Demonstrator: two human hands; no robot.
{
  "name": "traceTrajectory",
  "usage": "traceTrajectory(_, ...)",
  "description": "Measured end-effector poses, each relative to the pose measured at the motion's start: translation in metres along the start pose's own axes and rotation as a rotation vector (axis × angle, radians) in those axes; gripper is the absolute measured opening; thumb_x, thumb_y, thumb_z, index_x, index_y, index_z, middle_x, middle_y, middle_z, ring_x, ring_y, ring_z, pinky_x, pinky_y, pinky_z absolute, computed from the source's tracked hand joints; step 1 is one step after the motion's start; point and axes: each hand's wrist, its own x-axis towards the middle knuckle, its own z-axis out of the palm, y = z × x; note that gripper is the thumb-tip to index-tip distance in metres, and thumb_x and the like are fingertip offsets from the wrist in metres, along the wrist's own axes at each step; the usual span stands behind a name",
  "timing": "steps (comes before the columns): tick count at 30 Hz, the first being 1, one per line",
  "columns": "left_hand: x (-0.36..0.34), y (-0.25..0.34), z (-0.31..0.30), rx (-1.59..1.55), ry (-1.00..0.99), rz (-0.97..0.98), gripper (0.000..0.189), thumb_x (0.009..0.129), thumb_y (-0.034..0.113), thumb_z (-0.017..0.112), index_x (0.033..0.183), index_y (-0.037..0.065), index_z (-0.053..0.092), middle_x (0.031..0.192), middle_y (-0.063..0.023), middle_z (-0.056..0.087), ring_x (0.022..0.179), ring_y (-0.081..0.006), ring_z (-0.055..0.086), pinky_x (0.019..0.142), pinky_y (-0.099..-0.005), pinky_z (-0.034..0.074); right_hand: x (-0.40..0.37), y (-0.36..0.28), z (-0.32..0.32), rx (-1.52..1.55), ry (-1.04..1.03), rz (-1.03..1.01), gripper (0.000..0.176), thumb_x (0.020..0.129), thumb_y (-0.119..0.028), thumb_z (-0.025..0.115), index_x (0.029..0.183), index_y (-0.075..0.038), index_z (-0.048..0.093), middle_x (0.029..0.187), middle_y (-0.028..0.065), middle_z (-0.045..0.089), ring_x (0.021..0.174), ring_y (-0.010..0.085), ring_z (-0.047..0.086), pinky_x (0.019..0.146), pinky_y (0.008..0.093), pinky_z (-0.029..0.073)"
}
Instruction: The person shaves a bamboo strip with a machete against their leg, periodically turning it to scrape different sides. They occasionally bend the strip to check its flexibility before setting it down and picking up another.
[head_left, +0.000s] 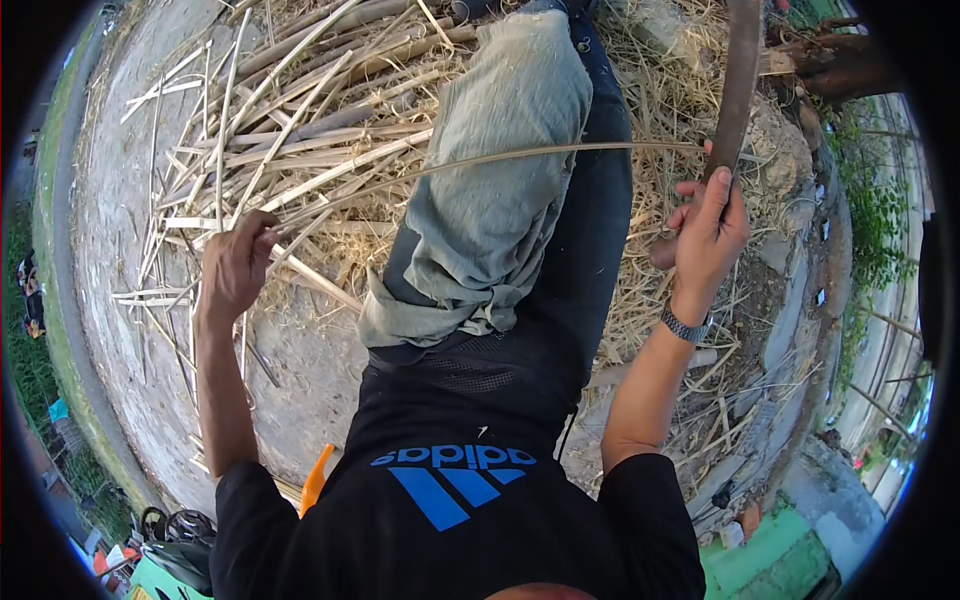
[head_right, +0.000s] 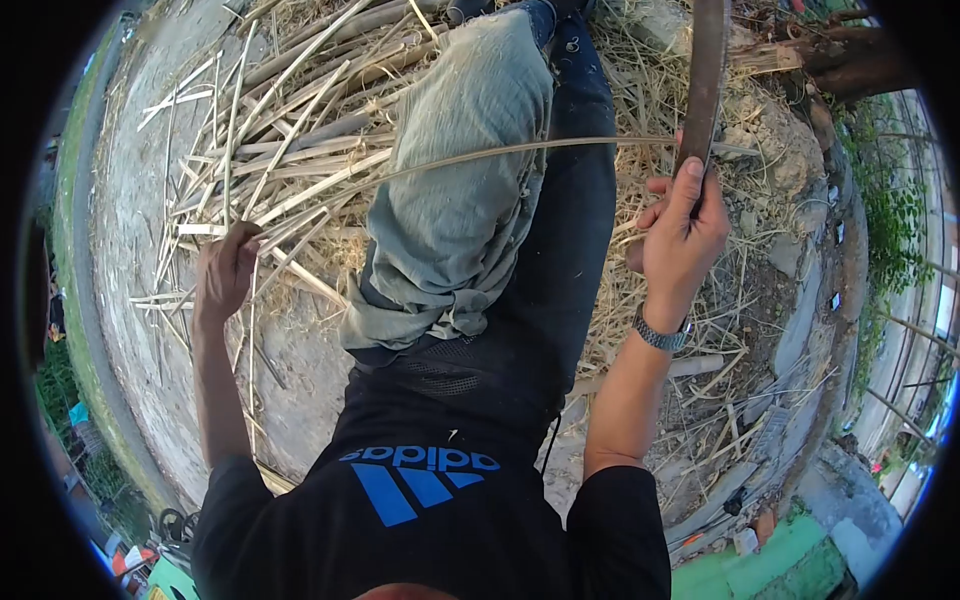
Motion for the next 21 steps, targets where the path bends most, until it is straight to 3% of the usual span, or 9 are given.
traceTrajectory(4, 0.009, -0.015, 0.004, 0.088, 0.034, 0.098, 0.033, 0.107, 0.034, 0.054, 0.095, 0.004, 0.062, 0.069, -0.0175, 0.061, 0.063, -0.0405, 0.061, 0.057, -0.0459, 0.044, -0.002, -0.002, -0.009, -0.167, 0.001, 0.066, 0.037, 0.108, -0.035, 0.057, 0.124, -0.002, 0.065, 0.072, 0.0053, 0.067, 0.047, 0.0062, 0.052, 0.042, 0.0243, 0.039)
traceTrajectory(6, 0.019, -0.012, -0.001, 0.069, 0.006, 0.091, 0.035, 0.107, 0.035, 0.054, 0.093, 0.004, 0.062, 0.069, -0.0175, 0.060, 0.062, -0.0393, 0.059, 0.057, -0.0459, 0.043, 0.001, 0.004, -0.005, 0.013, 0.082, 0.089, 0.035, 0.108, -0.035, 0.057, 0.117, -0.001, 0.057, 0.070, 0.0076, 0.066, 0.045, 0.0074, 0.051, 0.041, 0.0242, 0.038)
traceTrajectory(8, 0.023, -0.011, -0.002, 0.057, -0.027, 0.068, 0.038, 0.107, 0.036, 0.053, 0.091, 0.003, 0.062, 0.068, -0.0175, 0.059, 0.061, -0.0382, 0.058, 0.057, -0.0460, 0.043, 0.007, 0.000, -0.005, -0.014, 0.116, 0.048, 0.034, 0.109, -0.034, 0.056, 0.116, -0.002, 0.050, 0.069, 0.0092, 0.065, 0.044, 0.0086, 0.051, 0.040, 0.0244, 0.038)
traceTrajectory(10, 0.032, -0.014, 0.000, -0.024, -0.013, 0.118, 0.044, 0.108, 0.040, 0.052, 0.087, 0.002, 0.061, 0.064, -0.0155, 0.057, 0.056, -0.0352, 0.054, 0.055, -0.0459, 0.042, 0.012, -0.002, -0.006, -0.017, 0.195, 0.017, 0.037, 0.109, -0.037, 0.054, 0.108, 0.000, 0.053, 0.067, 0.0080, 0.063, 0.043, 0.0093, 0.050, 0.039, 0.0250, 0.038)
traceTrajectory(11, 0.034, -0.021, 0.004, -0.044, 0.039, 0.183, 0.042, 0.108, 0.039, 0.054, 0.091, 0.001, 0.063, 0.059, -0.0118, 0.054, 0.050, -0.0296, 0.051, 0.052, -0.0425, 0.040, 0.016, -0.001, -0.008, -0.021, 0.198, 0.022, 0.037, 0.109, -0.037, 0.054, 0.108, 0.000, 0.053, 0.067, 0.0080, 0.063, 0.043, 0.0093, 0.050, 0.039, 0.0250, 0.038)
traceTrajectory(16, 0.048, -0.023, 0.009, -0.108, 0.074, 0.247, 0.034, 0.106, 0.033, 0.060, 0.099, 0.002, 0.069, 0.057, -0.0088, 0.053, 0.047, -0.0205, 0.049, 0.049, -0.0346, 0.036, 0.024, 0.008, -0.012, -0.010, 0.079, 0.287, 0.051, 0.109, -0.045, 0.051, 0.088, 0.001, 0.058, 0.064, 0.0044, 0.058, 0.043, 0.0091, 0.049, 0.038, 0.0250, 0.037)
traceTrajectory(19, 0.050, -0.023, 0.016, -0.020, 0.083, 0.300, 0.031, 0.106, 0.031, 0.060, 0.097, 0.003, 0.069, 0.057, -0.0093, 0.055, 0.046, -0.0206, 0.051, 0.048, -0.0359, 0.037, -0.010, 0.003, 0.020, -0.149, -0.148, 0.236, 0.052, 0.109, -0.046, 0.050, 0.082, -0.003, 0.062, 0.057, 0.0004, 0.054, 0.045, 0.0088, 0.051, 0.041, 0.0272, 0.040)
traceTrajectory(20, 0.049, -0.023, 0.015, -0.022, 0.078, 0.310, 0.031, 0.106, 0.031, 0.060, 0.097, 0.003, 0.069, 0.057, -0.0093, 0.055, 0.046, -0.0206, 0.051, 0.048, -0.0359, 0.037, -0.020, 0.003, 0.027, -0.151, -0.138, 0.240, 0.052, 0.109, -0.046, 0.050, 0.082, -0.003, 0.062, 0.057, 0.0004, 0.054, 0.045, 0.0088, 0.051, 0.041, 0.0272, 0.040)
traceTrajectory(21, 0.046, -0.022, 0.012, -0.030, 0.110, 0.301, 0.030, 0.106, 0.031, 0.060, 0.097, 0.003, 0.070, 0.057, -0.0094, 0.055, 0.045, -0.0211, 0.051, 0.048, -0.0362, 0.037, -0.029, 0.004, 0.032, -0.166, -0.186, 0.142, 0.053, 0.109, -0.046, 0.050, 0.080, -0.004, 0.062, 0.056, -0.0002, 0.054, 0.045, 0.0089, 0.052, 0.042, 0.0279, 0.040)
